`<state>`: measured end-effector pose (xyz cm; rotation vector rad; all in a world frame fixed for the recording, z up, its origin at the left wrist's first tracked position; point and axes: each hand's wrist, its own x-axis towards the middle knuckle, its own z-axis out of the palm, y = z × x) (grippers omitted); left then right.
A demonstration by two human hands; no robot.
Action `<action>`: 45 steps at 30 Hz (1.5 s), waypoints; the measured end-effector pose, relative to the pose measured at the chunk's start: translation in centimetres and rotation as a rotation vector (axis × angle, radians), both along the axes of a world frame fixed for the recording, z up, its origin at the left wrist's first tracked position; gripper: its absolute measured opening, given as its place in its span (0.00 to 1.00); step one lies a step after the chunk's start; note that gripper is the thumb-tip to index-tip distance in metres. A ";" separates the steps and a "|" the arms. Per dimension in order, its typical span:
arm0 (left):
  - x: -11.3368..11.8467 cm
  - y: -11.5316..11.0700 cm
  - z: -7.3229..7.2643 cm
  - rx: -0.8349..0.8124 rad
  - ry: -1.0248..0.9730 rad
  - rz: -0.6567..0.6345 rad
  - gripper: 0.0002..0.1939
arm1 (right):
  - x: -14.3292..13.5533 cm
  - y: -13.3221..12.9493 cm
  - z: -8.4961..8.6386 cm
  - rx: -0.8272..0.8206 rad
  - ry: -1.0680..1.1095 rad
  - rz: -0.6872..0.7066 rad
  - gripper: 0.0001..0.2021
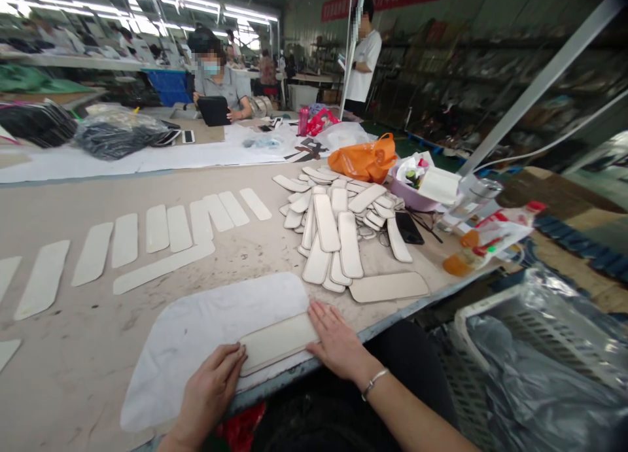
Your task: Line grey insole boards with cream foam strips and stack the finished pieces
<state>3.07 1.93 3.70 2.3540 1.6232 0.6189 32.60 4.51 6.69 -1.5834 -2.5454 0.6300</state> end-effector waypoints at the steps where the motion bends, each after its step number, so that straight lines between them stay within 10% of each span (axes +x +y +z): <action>1: 0.1 0.0 0.1 0.003 -0.001 0.001 0.15 | 0.9 0.3 -0.3 0.011 -0.019 -0.037 0.34; 11: -0.7 0.0 -2.1 0.182 0.119 0.066 0.16 | 1.5 0.7 0.5 0.032 0.018 -0.227 0.34; 19: -0.8 1.3 -3.0 0.089 0.365 -0.200 0.43 | 1.5 1.9 2.0 -0.112 0.082 -0.264 0.26; 23: 2.5 0.3 -1.0 0.114 0.276 -0.046 0.35 | 1.4 2.0 1.3 -0.165 0.145 -0.339 0.26; 30: 11.1 -0.4 3.3 -0.049 0.153 -0.322 0.36 | 1.7 2.5 0.5 -0.188 0.160 -0.319 0.19; 45: -4.1 -1.7 -3.2 0.235 0.271 -0.100 0.39 | 3.5 4.0 2.4 -0.285 0.368 -0.258 0.10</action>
